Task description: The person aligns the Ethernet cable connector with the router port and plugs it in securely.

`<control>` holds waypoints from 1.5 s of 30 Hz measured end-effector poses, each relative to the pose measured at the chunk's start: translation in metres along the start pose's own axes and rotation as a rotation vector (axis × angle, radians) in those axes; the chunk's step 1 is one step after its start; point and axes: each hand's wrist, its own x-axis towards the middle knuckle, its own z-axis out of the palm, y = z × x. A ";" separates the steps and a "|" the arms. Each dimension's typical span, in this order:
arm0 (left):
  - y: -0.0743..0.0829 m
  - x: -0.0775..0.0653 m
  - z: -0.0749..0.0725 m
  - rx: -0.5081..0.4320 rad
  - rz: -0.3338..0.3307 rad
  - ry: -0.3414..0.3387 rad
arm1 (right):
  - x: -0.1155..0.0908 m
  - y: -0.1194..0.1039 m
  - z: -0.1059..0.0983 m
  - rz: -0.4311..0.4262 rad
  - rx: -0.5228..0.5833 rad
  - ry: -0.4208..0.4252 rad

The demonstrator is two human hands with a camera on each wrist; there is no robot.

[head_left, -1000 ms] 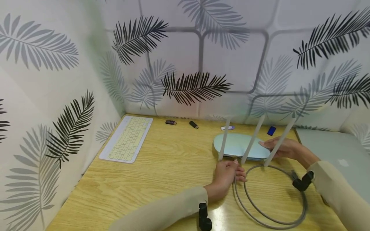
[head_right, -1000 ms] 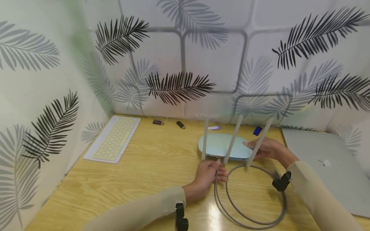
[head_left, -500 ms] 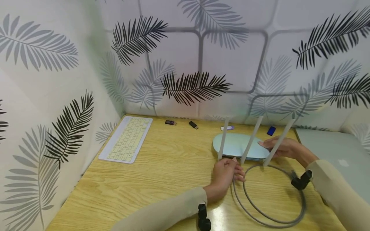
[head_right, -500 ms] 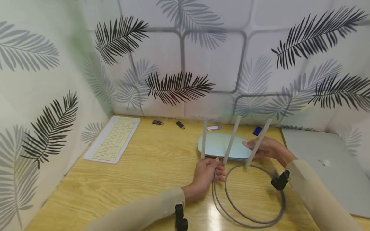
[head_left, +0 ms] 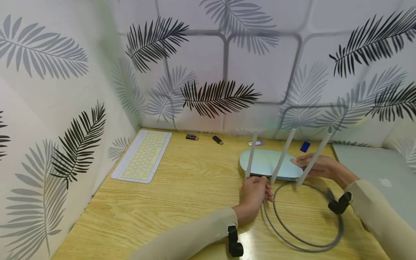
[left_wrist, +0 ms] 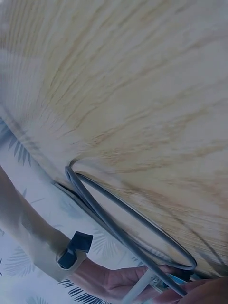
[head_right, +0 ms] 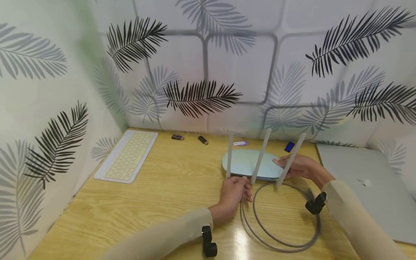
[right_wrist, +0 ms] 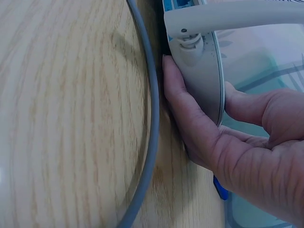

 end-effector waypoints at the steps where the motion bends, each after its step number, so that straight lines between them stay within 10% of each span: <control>1: 0.000 0.000 0.001 0.004 -0.001 0.008 | 0.000 0.000 0.000 -0.006 -0.001 0.000; 14: 0.003 0.002 0.009 -0.028 0.002 0.077 | 0.001 0.002 -0.002 -0.016 -0.002 -0.020; 28: 0.016 0.001 -0.006 0.023 -0.070 -0.098 | 0.004 -0.004 0.007 0.025 -0.047 0.033; 45: 0.018 -0.006 0.003 0.108 -0.056 -0.051 | -0.007 -0.008 0.001 0.000 -0.058 0.017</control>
